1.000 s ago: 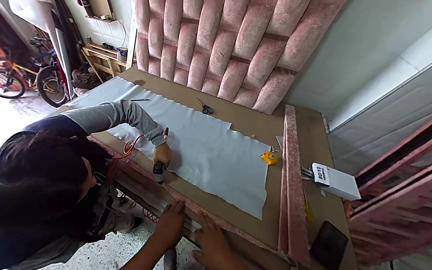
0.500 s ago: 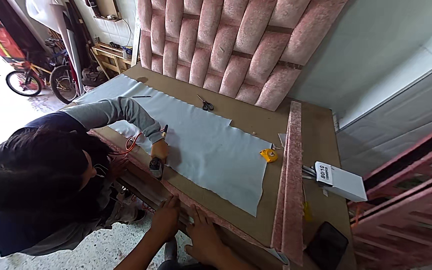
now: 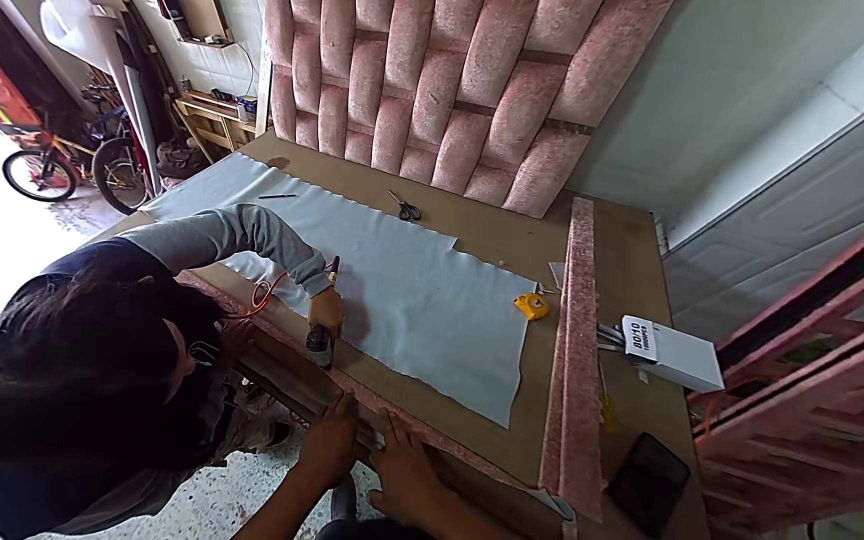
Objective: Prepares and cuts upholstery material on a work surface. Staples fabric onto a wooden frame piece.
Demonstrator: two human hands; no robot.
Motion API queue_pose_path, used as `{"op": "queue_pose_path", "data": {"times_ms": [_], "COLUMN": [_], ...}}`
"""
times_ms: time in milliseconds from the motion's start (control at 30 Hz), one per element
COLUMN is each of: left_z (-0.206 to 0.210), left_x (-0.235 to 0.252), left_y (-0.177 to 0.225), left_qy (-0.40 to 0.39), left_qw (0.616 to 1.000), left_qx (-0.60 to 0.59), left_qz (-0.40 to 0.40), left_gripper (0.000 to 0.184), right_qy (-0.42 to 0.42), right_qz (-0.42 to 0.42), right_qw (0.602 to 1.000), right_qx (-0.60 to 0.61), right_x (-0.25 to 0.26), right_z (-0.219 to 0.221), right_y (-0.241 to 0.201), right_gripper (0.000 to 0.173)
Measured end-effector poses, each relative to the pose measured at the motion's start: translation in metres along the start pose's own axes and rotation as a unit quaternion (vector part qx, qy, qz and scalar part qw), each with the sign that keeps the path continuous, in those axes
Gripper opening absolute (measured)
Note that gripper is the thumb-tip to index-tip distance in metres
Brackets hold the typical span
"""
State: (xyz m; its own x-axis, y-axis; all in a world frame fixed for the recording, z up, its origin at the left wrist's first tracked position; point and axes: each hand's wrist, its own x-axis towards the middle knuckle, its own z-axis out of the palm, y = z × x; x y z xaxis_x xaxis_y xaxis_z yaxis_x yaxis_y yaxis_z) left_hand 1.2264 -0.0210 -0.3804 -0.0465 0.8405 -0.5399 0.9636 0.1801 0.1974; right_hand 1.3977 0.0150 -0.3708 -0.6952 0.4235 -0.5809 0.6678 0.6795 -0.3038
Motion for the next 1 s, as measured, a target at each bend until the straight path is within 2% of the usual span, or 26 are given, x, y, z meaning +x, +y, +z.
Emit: {"op": "queue_pose_path", "data": {"times_ms": [200,400,533,633,733,833,933,1000], "left_z": [0.001,0.007,0.021,0.028,0.022,0.019,0.018,0.018], "left_x": [-0.007,-0.007,0.000,-0.001,-0.002,-0.005,-0.008,-0.012], "left_y": [0.001,0.014,0.011,0.008,0.010,0.012,0.014,0.014], "left_qy": [0.015,0.120,0.061,0.055,0.043,0.028,0.015,0.015], "left_qw": [1.000,0.988,0.995,0.996,0.997,0.998,0.999,0.999], "left_qx": [-0.018,-0.089,-0.041,-0.013,-0.006,0.000,0.001,-0.005], "left_qz": [-0.002,0.040,0.067,0.069,0.065,0.056,0.049,0.044], "left_gripper": [0.042,0.036,0.039,0.036,0.037,0.038,0.045,0.051], "right_qy": [-0.002,0.006,0.006,0.009,0.059,0.111,0.053,0.015], "right_qz": [0.006,0.006,0.010,0.001,0.020,0.064,0.085,0.083], "right_qw": [1.000,1.000,1.000,0.998,0.988,0.984,0.991,0.994], "right_qx": [-0.001,0.005,0.006,0.061,0.142,0.124,0.087,0.073], "right_x": [-0.002,-0.003,-0.002,-0.008,-0.026,-0.043,-0.050,-0.053], "right_z": [-0.001,-0.001,0.001,-0.006,-0.021,-0.026,-0.013,0.004], "right_y": [-0.004,-0.005,-0.004,0.002,0.013,0.030,0.040,0.038], "right_gripper": [0.070,0.074,0.075,0.071,0.062,0.061,0.066,0.063]}}
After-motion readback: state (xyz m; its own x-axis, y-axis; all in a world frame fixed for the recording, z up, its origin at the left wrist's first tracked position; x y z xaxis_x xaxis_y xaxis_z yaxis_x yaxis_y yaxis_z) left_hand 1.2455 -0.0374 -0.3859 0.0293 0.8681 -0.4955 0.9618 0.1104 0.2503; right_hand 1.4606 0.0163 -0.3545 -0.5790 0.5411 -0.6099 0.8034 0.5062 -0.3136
